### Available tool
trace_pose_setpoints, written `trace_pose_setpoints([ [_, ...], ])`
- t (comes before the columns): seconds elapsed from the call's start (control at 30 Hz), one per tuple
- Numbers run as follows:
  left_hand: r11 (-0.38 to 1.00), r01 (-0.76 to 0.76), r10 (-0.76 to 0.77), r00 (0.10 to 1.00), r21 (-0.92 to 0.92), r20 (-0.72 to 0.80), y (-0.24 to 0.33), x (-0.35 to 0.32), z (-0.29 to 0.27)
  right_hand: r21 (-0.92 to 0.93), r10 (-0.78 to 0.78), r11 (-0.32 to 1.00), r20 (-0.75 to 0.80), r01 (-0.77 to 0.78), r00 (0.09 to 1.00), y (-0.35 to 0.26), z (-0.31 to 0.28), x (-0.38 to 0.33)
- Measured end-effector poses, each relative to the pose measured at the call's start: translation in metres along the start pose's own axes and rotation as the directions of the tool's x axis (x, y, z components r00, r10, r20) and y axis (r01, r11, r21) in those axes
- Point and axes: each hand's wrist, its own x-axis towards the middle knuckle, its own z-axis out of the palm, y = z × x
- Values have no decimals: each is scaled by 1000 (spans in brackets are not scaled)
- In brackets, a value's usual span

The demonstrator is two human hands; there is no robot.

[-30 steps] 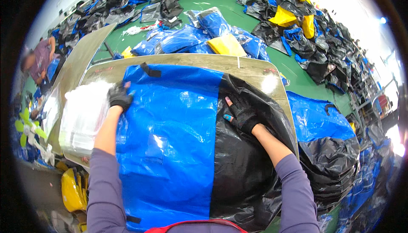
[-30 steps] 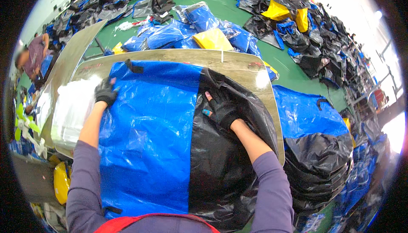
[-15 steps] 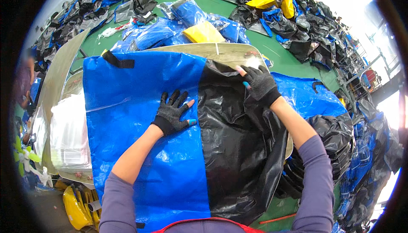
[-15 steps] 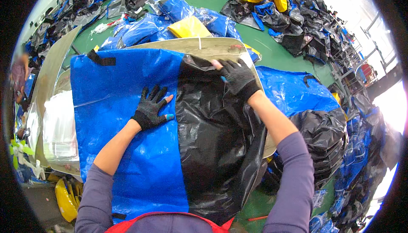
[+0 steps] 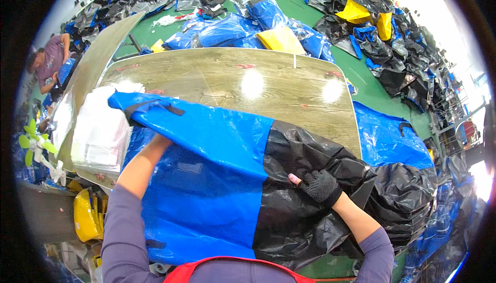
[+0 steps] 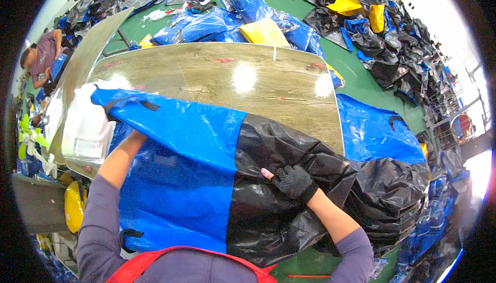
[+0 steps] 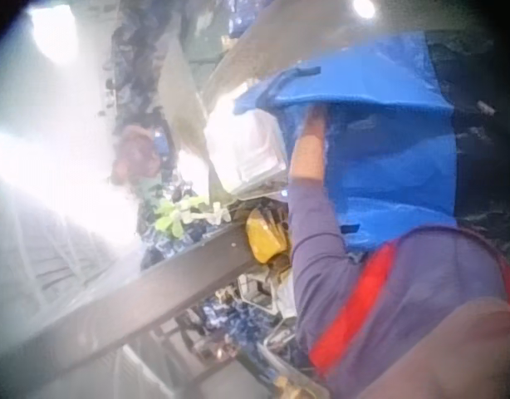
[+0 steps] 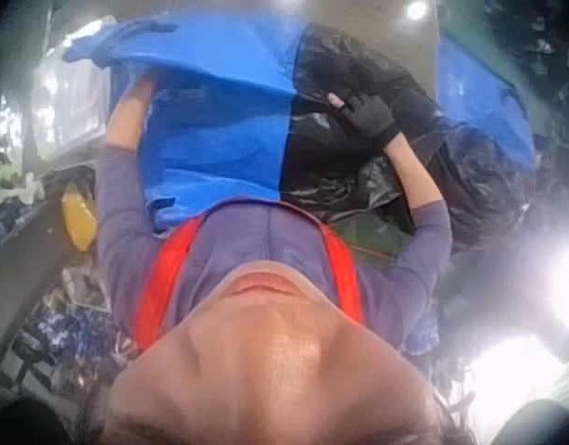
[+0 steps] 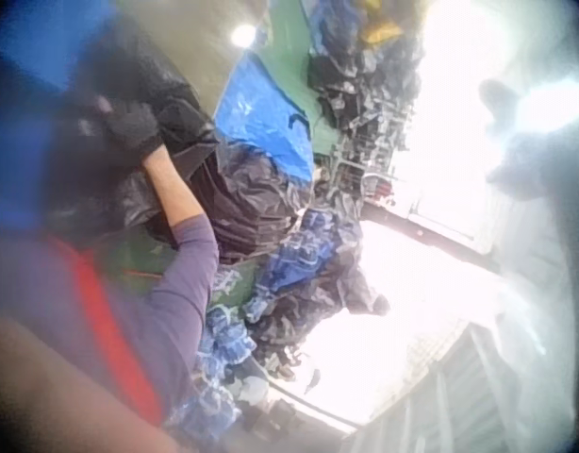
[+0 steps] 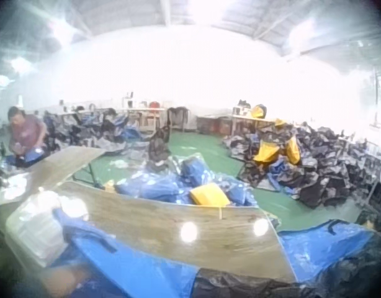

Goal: The person repeatedly folds blue and black plastic bags, places each folded bag into a clear plastic sleeve, and sets the sealed sleeve on a table. The person handles the bags one at a time and repeats the same folding and sleeving steps throughout the clip.

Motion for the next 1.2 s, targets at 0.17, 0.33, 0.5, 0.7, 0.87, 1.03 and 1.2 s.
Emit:
trace_pose_setpoints([
  [0.17,863,505,-406,727,31,-554,-158,-61,-133,-135,28,991,252,6,967,-10,-13,17],
  [0.33,958,-260,285,905,117,-317,-88,-20,-166,-33,48,999,412,-37,910,-17,-71,80],
  [0.5,983,68,-123,931,168,343,-3,-66,-76,-181,341,918,-84,-351,936,0,-77,47],
  [0.7,978,195,-176,963,-77,207,10,-79,-72,-164,459,884,118,-439,880,24,-28,-5],
  [0.87,934,-312,311,950,-176,-34,120,-37,-84,164,732,666,43,-728,679,71,-29,-37],
  [1.03,905,-370,370,928,-210,-39,183,-10,-50,16,753,652,98,-758,650,69,-86,22],
  [1.2,916,-338,303,936,-215,-181,209,21,-29,-344,225,883,-289,-320,931,78,-105,66],
])
